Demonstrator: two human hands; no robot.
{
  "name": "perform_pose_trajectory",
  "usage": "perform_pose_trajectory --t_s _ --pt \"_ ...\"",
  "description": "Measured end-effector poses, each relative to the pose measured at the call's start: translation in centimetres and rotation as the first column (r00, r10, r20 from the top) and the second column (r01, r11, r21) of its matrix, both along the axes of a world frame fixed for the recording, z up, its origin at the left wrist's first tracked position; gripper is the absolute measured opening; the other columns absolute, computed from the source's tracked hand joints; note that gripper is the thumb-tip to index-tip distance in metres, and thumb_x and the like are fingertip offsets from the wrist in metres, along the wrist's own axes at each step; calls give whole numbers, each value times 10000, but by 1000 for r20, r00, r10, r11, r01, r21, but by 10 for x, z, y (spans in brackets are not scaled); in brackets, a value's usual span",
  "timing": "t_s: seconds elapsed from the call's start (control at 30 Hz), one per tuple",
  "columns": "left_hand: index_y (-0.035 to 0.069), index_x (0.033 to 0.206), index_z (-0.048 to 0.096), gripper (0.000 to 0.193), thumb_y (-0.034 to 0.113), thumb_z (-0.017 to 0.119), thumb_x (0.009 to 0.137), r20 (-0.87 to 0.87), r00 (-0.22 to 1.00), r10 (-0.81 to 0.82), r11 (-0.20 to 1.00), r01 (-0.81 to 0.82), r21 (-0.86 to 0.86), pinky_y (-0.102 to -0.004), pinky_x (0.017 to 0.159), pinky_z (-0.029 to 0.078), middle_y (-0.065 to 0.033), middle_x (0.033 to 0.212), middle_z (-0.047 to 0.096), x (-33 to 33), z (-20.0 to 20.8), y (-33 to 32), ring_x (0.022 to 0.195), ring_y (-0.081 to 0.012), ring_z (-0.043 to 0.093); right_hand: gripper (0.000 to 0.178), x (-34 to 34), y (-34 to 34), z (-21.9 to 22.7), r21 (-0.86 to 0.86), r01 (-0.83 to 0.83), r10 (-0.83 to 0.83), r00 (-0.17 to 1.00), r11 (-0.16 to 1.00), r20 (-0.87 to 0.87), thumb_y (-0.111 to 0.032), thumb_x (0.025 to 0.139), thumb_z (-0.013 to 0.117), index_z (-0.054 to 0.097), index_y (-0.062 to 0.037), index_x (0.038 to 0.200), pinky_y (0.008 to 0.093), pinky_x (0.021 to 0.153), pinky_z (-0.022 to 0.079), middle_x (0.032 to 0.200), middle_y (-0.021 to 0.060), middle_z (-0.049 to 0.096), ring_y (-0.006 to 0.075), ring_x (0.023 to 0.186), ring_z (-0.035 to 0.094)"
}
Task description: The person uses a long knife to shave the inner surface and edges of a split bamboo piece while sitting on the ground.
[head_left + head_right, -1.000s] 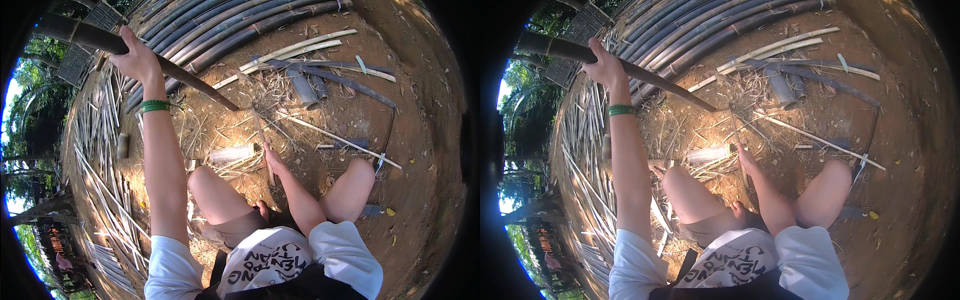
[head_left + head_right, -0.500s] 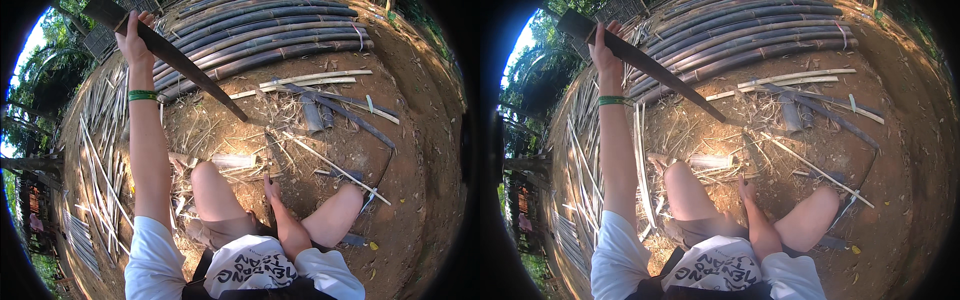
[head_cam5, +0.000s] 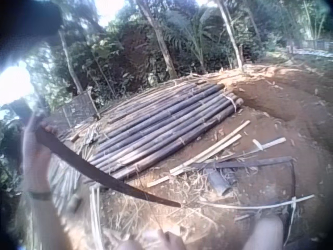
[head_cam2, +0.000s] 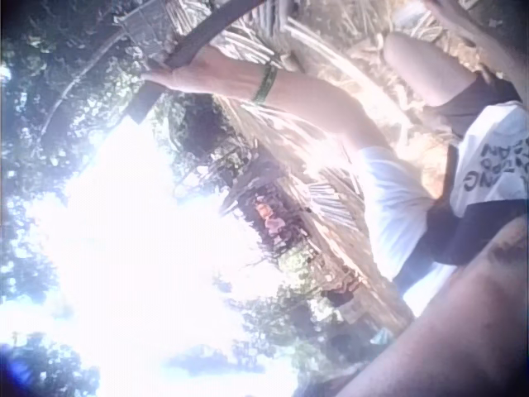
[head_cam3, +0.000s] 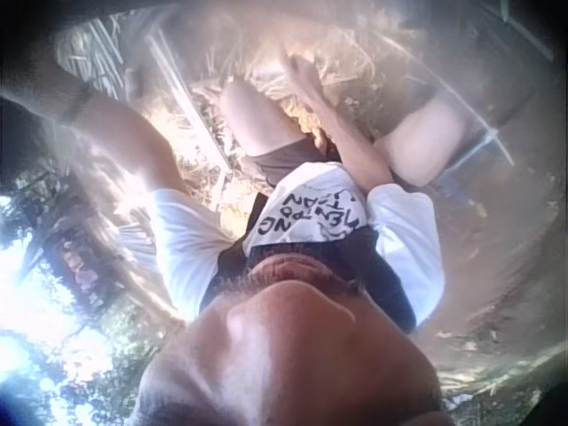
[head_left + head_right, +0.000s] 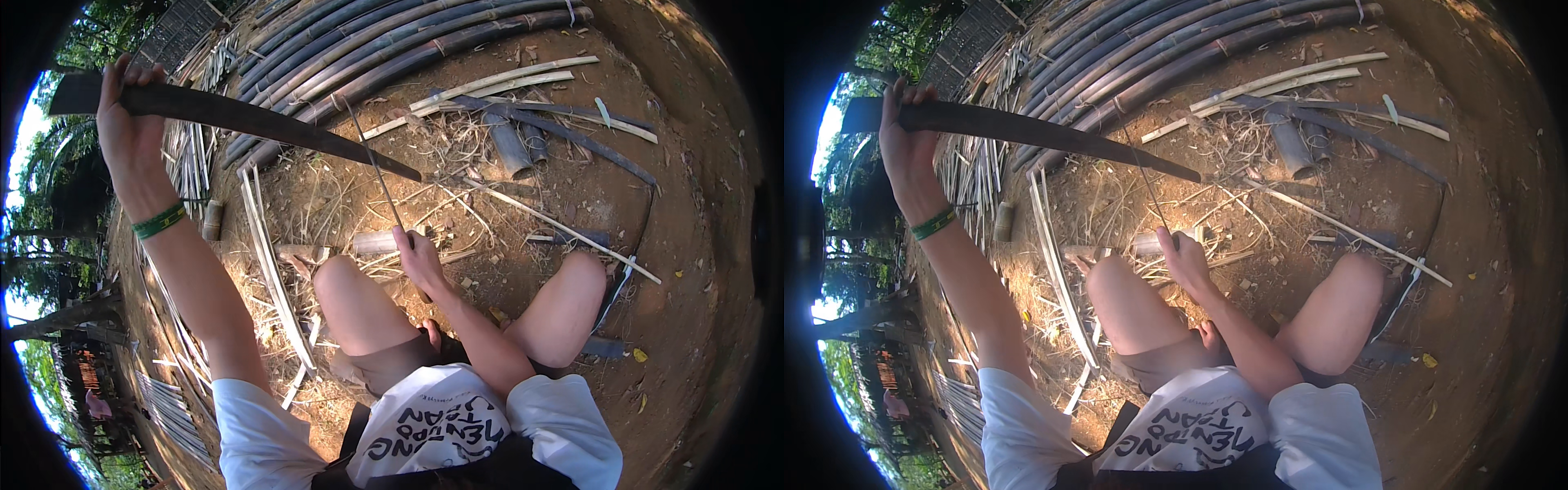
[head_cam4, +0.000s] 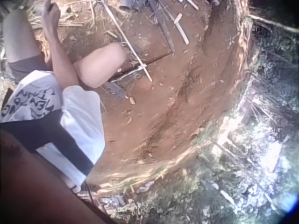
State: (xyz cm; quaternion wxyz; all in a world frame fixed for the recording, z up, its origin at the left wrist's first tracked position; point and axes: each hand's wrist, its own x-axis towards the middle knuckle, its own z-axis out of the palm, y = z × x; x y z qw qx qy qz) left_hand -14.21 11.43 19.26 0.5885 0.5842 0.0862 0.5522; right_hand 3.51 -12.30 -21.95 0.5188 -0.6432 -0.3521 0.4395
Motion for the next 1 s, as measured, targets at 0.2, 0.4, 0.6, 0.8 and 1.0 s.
perform_pose_trajectory --t_s 0.2,0.4,0.6,0.8,1.0 --pt "-15 959 545 374 311 383 1049 62 810 583 803 -586 108 -443 908 483 -75 724 446 52 -50 -58 692 -229 487 639 -5 -3 20 -22 -85 86 995 996 52 -576 959 479 608 30 805 468 608 479 598 180 601 358 618 640" --pt "-21 997 462 373 348 505 965 -10 995 104 972 -99 211 -290 598 326 -13 658 355 -10 -41 -63 582 -127 358 599 -7 -10 -5 36 -25 18 983 999 182 -541 966 482 607 16 785 486 553 477 543 188 580 390 531 609" --pt "-42 956 448 390 302 605 859 72 997 11 973 -28 229 -294 571 299 -19 644 362 -20 -42 -74 572 -132 354 606 16 -21 -88 -321 65 -64 998 945 13 -539 971 478 608 -2 721 447 509 427 513 137 546 317 451 538" --pt "-14 913 445 347 231 639 761 138 990 37 977 -65 202 -286 554 310 -23 632 376 -18 -40 -82 550 -132 372 587 3 -27 -36 29 15 -20 986 999 165 -506 960 529 573 12 688 439 514 416 521 161 518 284 490 555" --pt "17 863 447 307 220 635 731 133 988 81 970 -109 217 -282 551 314 -18 626 378 -17 -37 -95 537 -129 372 602 16 -4 -37 -188 23 -18 999 982 29 -527 964 499 583 9 703 450 545 435 535 162 533 346 531 578"
